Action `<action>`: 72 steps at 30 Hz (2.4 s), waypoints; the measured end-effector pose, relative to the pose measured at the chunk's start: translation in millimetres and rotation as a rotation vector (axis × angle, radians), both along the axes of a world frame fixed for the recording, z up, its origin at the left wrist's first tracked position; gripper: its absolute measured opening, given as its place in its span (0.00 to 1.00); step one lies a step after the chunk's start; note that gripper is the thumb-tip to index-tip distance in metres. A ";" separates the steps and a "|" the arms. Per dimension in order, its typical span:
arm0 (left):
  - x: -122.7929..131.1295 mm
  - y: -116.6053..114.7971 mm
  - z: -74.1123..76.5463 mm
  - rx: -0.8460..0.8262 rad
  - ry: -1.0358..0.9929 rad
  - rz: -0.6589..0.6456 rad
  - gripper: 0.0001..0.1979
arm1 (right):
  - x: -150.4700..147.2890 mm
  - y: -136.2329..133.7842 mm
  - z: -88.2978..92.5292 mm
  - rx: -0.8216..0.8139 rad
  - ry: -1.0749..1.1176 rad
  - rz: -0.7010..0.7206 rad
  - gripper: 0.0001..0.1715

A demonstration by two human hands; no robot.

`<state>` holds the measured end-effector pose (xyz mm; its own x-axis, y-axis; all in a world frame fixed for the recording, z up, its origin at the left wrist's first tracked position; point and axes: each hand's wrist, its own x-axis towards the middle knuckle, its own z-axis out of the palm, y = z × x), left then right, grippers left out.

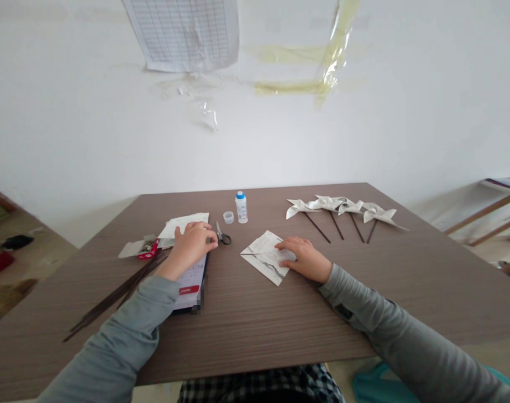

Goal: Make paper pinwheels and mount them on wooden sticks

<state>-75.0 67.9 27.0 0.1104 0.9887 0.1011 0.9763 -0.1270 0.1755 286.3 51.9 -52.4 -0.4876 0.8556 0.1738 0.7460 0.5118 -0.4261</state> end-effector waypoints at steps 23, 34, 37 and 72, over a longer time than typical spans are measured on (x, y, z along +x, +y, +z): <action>-6.2 34.3 -2.3 -0.060 0.041 0.090 0.08 | -0.9 -2.3 1.0 0.000 0.003 -0.001 0.24; 18.0 6.3 4.6 -0.006 0.089 -0.021 0.09 | -3.2 0.5 2.1 0.000 -0.008 0.032 0.13; 41.7 -19.6 0.1 -0.019 0.057 -0.140 0.16 | -3.4 -1.1 0.6 0.024 0.008 0.055 0.14; 98.9 -65.1 -54.1 -0.090 -0.035 -0.240 0.24 | -8.2 -8.6 -0.8 0.083 0.025 0.201 0.22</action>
<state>23.9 2.8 -27.0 0.3406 0.9400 0.0217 0.9133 -0.3362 0.2299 278.1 43.3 -53.2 -0.6420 0.7236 0.2535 0.6150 0.6835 -0.3932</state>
